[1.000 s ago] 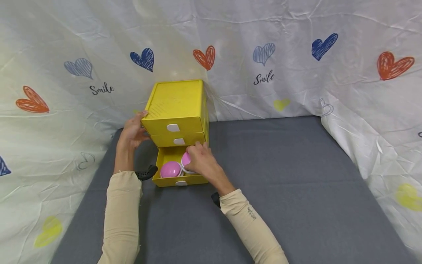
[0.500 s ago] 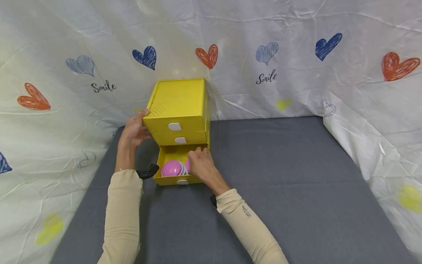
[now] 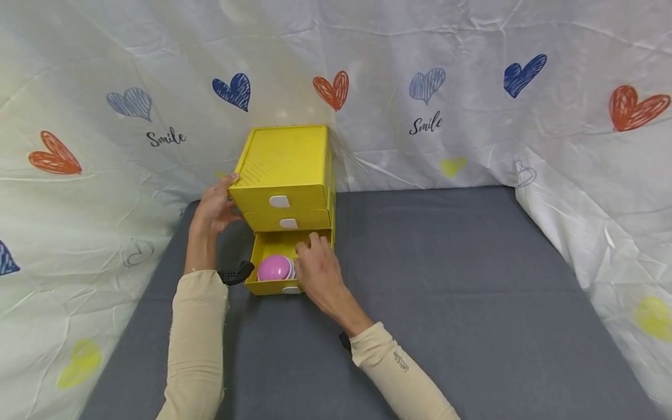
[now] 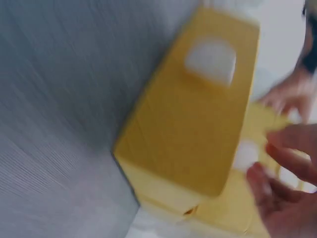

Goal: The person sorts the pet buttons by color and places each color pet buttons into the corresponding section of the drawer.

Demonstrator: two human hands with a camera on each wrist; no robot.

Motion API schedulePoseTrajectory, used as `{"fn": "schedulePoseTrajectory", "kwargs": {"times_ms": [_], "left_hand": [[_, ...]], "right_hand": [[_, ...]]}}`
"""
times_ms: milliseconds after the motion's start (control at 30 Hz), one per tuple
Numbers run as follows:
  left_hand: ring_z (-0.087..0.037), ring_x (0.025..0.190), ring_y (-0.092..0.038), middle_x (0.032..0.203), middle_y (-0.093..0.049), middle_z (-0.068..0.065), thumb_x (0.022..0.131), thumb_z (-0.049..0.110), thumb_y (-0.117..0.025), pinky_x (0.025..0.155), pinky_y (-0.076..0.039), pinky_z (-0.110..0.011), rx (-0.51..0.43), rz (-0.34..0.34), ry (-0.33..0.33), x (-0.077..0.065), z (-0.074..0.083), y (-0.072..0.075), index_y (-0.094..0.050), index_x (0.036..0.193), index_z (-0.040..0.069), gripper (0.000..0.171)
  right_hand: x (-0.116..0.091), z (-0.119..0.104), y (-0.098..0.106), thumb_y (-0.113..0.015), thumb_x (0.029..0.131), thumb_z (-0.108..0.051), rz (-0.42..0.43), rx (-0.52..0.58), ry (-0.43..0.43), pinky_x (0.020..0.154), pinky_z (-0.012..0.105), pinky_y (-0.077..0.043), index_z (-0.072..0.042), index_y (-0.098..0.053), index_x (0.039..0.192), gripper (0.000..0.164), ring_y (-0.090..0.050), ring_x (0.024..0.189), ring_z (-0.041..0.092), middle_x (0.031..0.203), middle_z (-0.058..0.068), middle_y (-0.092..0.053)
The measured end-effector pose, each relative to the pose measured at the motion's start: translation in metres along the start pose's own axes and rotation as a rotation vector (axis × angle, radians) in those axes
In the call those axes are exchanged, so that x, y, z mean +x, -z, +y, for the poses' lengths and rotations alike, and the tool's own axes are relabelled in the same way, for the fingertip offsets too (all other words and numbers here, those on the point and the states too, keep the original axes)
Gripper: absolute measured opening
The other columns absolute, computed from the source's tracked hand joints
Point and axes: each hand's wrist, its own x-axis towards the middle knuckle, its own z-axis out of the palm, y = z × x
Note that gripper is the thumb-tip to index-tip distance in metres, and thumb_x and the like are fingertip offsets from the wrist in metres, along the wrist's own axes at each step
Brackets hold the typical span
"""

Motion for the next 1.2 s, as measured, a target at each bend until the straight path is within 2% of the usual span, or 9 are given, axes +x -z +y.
{"fn": "schedulePoseTrajectory", "kwargs": {"times_ms": [33, 100, 233, 367, 467, 567, 867, 1067, 1200], "left_hand": [[-0.022, 0.102, -0.054, 0.117, -0.047, -0.006, 0.078, 0.056, -0.063, 0.074, -0.048, -0.043, 0.002, -0.001, 0.0, 0.0, 0.001, 0.0, -0.037, 0.137, 0.01, 0.079], [-0.022, 0.102, -0.054, 0.117, -0.047, -0.006, 0.078, 0.057, -0.062, 0.075, -0.047, -0.044, 0.012, 0.009, -0.001, -0.001, 0.002, 0.001, -0.035, 0.138, 0.01, 0.081], [-0.023, 0.105, -0.052, 0.119, -0.046, -0.005, 0.077, 0.058, -0.062, 0.079, -0.045, -0.048, 0.021, 0.023, -0.007, -0.001, 0.006, 0.002, -0.033, 0.14, 0.01, 0.085], [-0.023, 0.108, -0.051, 0.122, -0.044, -0.005, 0.077, 0.057, -0.063, 0.083, -0.043, -0.05, 0.016, 0.017, 0.018, 0.0, 0.005, 0.002, -0.032, 0.141, 0.012, 0.084], [-0.024, 0.111, -0.049, 0.125, -0.043, -0.005, 0.077, 0.057, -0.063, 0.086, -0.042, -0.051, 0.009, 0.013, 0.037, 0.0, 0.003, 0.003, -0.03, 0.142, 0.013, 0.085], [-0.023, 0.11, -0.05, 0.123, -0.044, -0.005, 0.078, 0.056, -0.062, 0.084, -0.042, -0.051, 0.003, 0.008, 0.023, 0.0, 0.002, 0.003, -0.031, 0.142, 0.013, 0.083], [-0.022, 0.103, -0.053, 0.117, -0.047, -0.005, 0.077, 0.054, -0.064, 0.071, -0.049, -0.042, -0.017, 0.0, 0.001, 0.001, 0.0, 0.002, -0.038, 0.137, 0.011, 0.078], [-0.023, 0.103, -0.054, 0.116, -0.048, -0.006, 0.077, 0.054, -0.064, 0.074, -0.047, -0.045, -0.022, -0.006, -0.005, 0.002, -0.001, 0.001, -0.04, 0.135, 0.011, 0.076], [-0.022, 0.1, -0.055, 0.114, -0.049, -0.005, 0.077, 0.054, -0.065, 0.073, -0.047, -0.045, -0.029, -0.004, 0.002, 0.001, -0.001, 0.0, -0.041, 0.134, 0.011, 0.075]], "right_hand": [[-0.006, -0.006, 0.0, -0.064, 0.081, -0.013, 0.058, -0.004, 0.016, 0.057, 0.026, -0.042, -0.01, -0.065, 0.077, 0.005, -0.047, 0.066, 0.017, 0.073, 0.002, -0.05], [-0.019, -0.018, -0.001, -0.064, 0.08, -0.013, 0.106, -0.035, 0.042, 0.049, 0.027, -0.044, -0.012, -0.061, 0.069, 0.012, -0.051, 0.057, 0.014, 0.063, -0.002, -0.049], [-0.038, -0.031, -0.011, -0.065, 0.078, -0.011, 0.021, -0.079, 0.046, 0.04, 0.032, -0.043, -0.012, -0.055, 0.066, 0.016, -0.056, 0.047, 0.017, 0.057, -0.001, -0.05], [-0.042, -0.029, -0.022, -0.06, 0.079, -0.001, -0.038, -0.095, 0.037, 0.041, 0.036, -0.044, -0.01, -0.053, 0.066, 0.018, -0.058, 0.051, 0.023, 0.059, 0.003, -0.052], [-0.035, -0.024, -0.027, -0.057, 0.077, 0.003, -0.023, -0.086, 0.044, 0.04, 0.037, -0.042, -0.011, -0.049, 0.061, 0.023, -0.056, 0.048, 0.023, 0.053, 0.003, -0.05], [-0.023, -0.016, -0.034, -0.055, 0.078, 0.003, -0.003, -0.06, 0.046, 0.041, 0.037, -0.042, -0.01, -0.048, 0.059, 0.024, -0.054, 0.047, 0.023, 0.051, 0.003, -0.049], [0.006, 0.005, -0.048, -0.052, 0.078, 0.004, 0.058, -0.014, 0.072, 0.044, 0.039, -0.04, -0.007, -0.047, 0.062, 0.02, -0.052, 0.05, 0.027, 0.055, 0.007, -0.048], [0.017, 0.013, -0.051, -0.052, 0.081, 0.003, 0.038, 0.012, 0.023, 0.045, 0.039, -0.04, -0.008, -0.047, 0.059, 0.025, -0.053, 0.049, 0.025, 0.052, 0.005, -0.047], [0.026, 0.017, -0.053, -0.052, 0.084, 0.004, -0.011, 0.021, -0.021, 0.043, 0.032, -0.036, -0.009, -0.046, 0.057, 0.031, -0.049, 0.046, 0.017, 0.05, 0.0, -0.039]]}}
